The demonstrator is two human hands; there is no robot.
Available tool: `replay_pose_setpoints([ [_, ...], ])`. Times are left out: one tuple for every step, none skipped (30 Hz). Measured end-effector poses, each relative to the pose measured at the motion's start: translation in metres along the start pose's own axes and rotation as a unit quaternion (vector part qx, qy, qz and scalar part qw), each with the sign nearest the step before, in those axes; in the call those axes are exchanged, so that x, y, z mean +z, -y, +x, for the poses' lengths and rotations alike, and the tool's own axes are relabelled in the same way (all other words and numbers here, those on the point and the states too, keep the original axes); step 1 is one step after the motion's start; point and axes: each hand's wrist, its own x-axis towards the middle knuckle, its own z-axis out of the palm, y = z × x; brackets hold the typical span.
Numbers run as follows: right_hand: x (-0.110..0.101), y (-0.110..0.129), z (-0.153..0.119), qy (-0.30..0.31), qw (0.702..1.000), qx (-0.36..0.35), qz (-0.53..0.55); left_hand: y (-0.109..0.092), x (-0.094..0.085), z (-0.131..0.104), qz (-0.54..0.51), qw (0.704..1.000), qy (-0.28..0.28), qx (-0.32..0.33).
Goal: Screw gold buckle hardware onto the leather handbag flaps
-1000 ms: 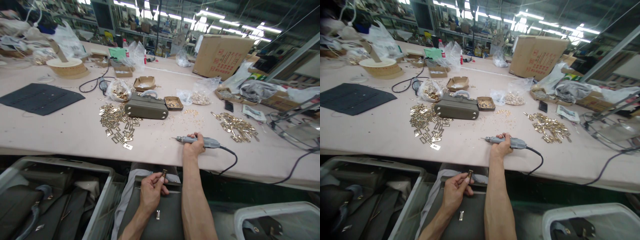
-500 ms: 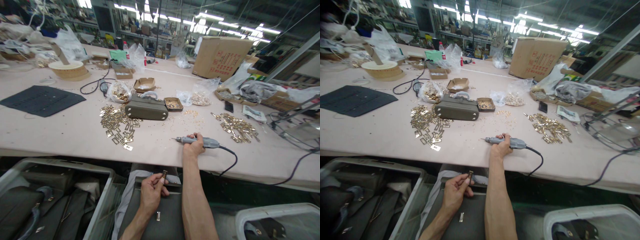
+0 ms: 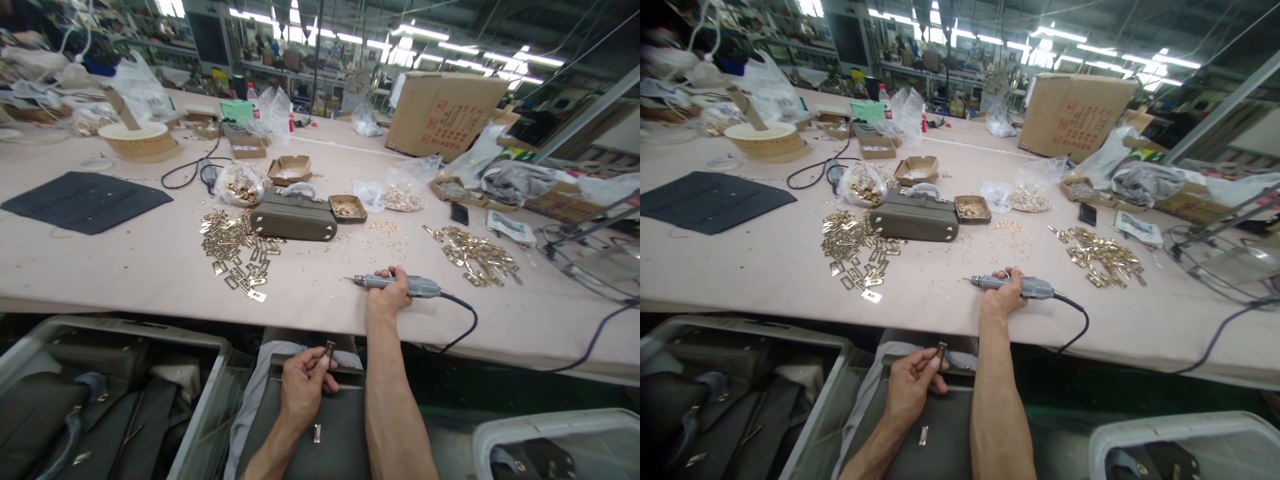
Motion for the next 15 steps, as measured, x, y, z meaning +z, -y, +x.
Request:
replay_pose_setpoints([
  [0.0, 0.0002, -0.0002, 0.001, 1.0, 0.0, 0.0, 0.0002, -0.0001, 0.0001, 0.0, 1.0, 0.0, 0.001],
  [-0.0001, 0.0002, -0.0004, 0.002, 1.0, 0.0, 0.001, 0.0005, -0.0002, 0.0003, 0.001, 1.0, 0.0, 0.001],
  [-0.0002, 0.0002, -0.0005, 0.002, 1.0, 0.0, 0.002, 0.0008, -0.0003, 0.0006, 0.002, 1.0, 0.0, 0.002],
  [-0.0003, 0.0, -0.0005, 0.002, 1.0, -0.001, 0.002, 0.0012, -0.0003, 0.0008, 0.002, 1.0, 0.001, 0.002],
  [-0.0005, -0.0002, -0.0004, 0.002, 1.0, -0.002, 0.002, 0.0016, -0.0003, 0.001, 0.002, 1.0, 0.002, 0.002],
  [-0.0007, -0.0004, -0.0002, 0.003, 1.0, -0.002, 0.002, 0.0019, -0.0003, 0.0011, 0.001, 1.0, 0.003, 0.001],
  [-0.001, -0.0007, 0.0001, 0.004, 1.0, -0.003, 0.002, 0.0021, -0.0002, 0.0011, 0.001, 1.0, 0.002, 0.0],
  [-0.0012, -0.001, 0.0004, 0.005, 1.0, -0.003, 0.002, 0.0021, -0.0001, 0.001, 0.0, 1.0, 0.001, -0.001],
  [-0.0015, -0.0013, 0.0007, 0.005, 1.0, -0.005, 0.002, 0.002, 0.0001, 0.0008, -0.001, 1.0, 0.0, -0.001],
  [-0.0017, -0.0015, 0.001, 0.005, 1.0, -0.006, 0.002, 0.0017, 0.0004, 0.0005, -0.003, 1.0, -0.001, -0.001],
  [-0.0018, -0.0017, 0.0011, 0.004, 1.0, -0.007, 0.001, 0.0013, 0.0007, 0.0003, -0.006, 1.0, -0.002, -0.001],
  [-0.0019, -0.0019, 0.0012, 0.004, 1.0, -0.008, 0.001, 0.0007, 0.001, 0.0, -0.008, 1.0, -0.001, 0.0],
  [-0.002, -0.002, 0.0012, 0.004, 1.0, -0.009, 0.0, -0.0001, 0.0014, -0.0003, -0.01, 1.0, 0.0, -0.001],
  [-0.002, -0.002, 0.0011, 0.004, 1.0, -0.009, 0.0, -0.001, 0.0018, -0.0007, -0.011, 1.0, 0.0, -0.001],
  [-0.002, -0.002, 0.001, 0.005, 1.0, -0.009, 0.0, -0.002, 0.0023, -0.001, -0.012, 1.0, 0.0, -0.002],
])
